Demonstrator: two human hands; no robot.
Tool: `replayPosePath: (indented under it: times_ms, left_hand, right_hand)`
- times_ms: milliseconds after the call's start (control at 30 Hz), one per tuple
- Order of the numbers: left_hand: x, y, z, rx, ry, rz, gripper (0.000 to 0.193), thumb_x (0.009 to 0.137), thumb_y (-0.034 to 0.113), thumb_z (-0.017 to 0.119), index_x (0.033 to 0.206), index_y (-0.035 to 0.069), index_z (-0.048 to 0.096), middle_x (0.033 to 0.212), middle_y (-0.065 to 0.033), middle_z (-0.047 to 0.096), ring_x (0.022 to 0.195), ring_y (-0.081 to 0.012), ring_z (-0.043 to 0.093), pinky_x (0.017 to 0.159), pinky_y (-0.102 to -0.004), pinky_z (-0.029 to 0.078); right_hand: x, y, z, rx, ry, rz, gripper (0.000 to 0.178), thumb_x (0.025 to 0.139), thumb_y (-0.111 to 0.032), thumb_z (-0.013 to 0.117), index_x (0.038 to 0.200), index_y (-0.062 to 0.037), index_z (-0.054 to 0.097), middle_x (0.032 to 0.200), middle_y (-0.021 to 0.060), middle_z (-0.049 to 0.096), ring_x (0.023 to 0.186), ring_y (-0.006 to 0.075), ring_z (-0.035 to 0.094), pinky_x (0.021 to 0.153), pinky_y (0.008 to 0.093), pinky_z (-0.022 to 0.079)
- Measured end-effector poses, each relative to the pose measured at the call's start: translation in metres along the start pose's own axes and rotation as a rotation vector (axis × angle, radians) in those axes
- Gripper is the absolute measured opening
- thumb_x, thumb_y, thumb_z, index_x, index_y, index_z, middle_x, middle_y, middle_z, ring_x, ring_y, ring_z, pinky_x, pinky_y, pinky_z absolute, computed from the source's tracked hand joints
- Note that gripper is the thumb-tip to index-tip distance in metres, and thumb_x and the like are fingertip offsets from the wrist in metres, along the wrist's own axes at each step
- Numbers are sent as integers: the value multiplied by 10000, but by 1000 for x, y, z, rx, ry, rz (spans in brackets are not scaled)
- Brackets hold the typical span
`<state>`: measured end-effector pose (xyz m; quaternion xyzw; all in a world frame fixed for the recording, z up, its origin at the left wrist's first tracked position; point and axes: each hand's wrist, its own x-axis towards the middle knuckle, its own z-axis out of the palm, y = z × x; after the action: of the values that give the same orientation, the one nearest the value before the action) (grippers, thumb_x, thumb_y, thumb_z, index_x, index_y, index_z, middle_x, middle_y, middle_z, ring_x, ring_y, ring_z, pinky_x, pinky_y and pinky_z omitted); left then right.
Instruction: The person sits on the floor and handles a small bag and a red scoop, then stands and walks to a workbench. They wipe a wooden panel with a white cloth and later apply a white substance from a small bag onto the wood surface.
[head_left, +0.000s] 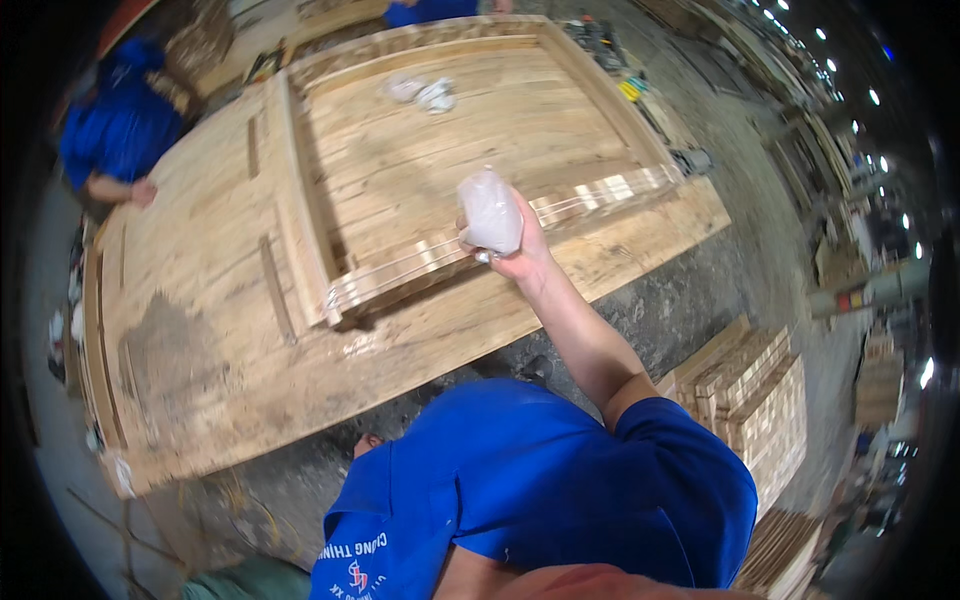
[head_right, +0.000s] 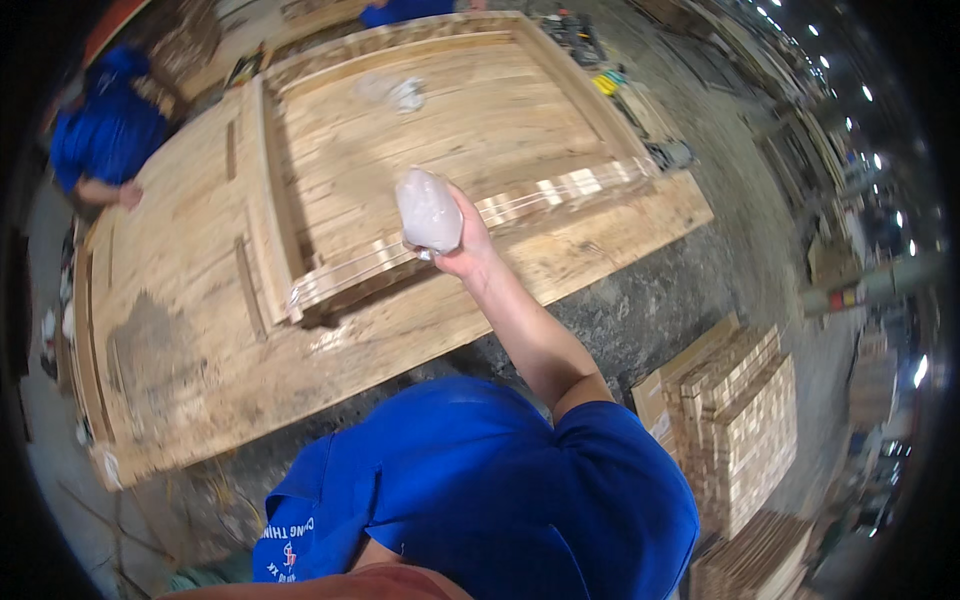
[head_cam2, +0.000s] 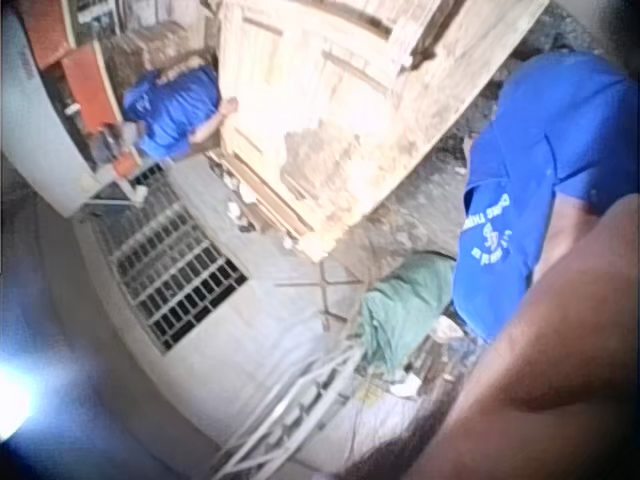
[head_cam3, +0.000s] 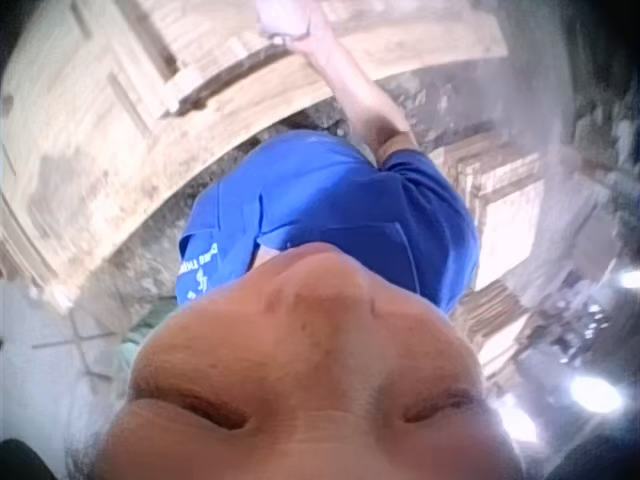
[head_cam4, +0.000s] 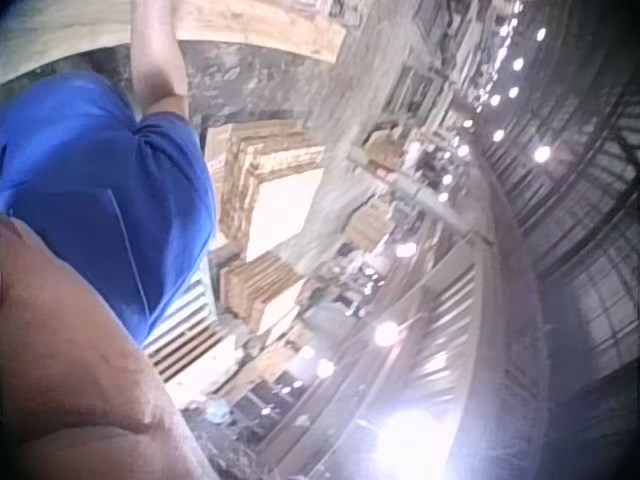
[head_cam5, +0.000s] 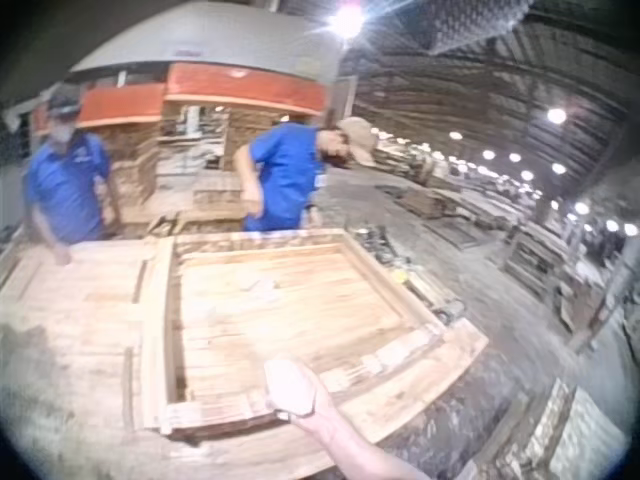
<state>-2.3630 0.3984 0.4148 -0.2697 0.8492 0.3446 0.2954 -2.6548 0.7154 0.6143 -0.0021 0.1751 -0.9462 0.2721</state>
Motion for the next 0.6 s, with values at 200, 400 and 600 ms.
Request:
replayPosePath:
  times_ms: [200,400,600]
  left_hand:
    - [21,92,31,350,-292,390,349,865,280,549,1096,21,582,1036,-204,625,983,-324,609,831,-370,480]
    - [11,221,87,581,-459,832,326,859,278,564,1077,35,586,1024,-194,624,961,-331,609,818,-380,486]
    - [-44,361,128,435,-351,1026,294,850,254,589,1065,54,585,1019,-180,616,936,-342,602,797,-398,490]
  right_hand:
    - [-102,-93,-15,186,-145,-306,593,869,-506,497,1344,-164,401,1365,122,413,1223,391,413,755,671,490]
    - [-215,-216,-70,48,53,-488,581,884,-525,467,1320,-145,418,1289,126,491,1145,343,499,568,391,549]
    - [-278,-314,-133,-58,393,-645,436,915,-492,385,1127,-152,558,991,48,622,762,176,582,435,260,398]
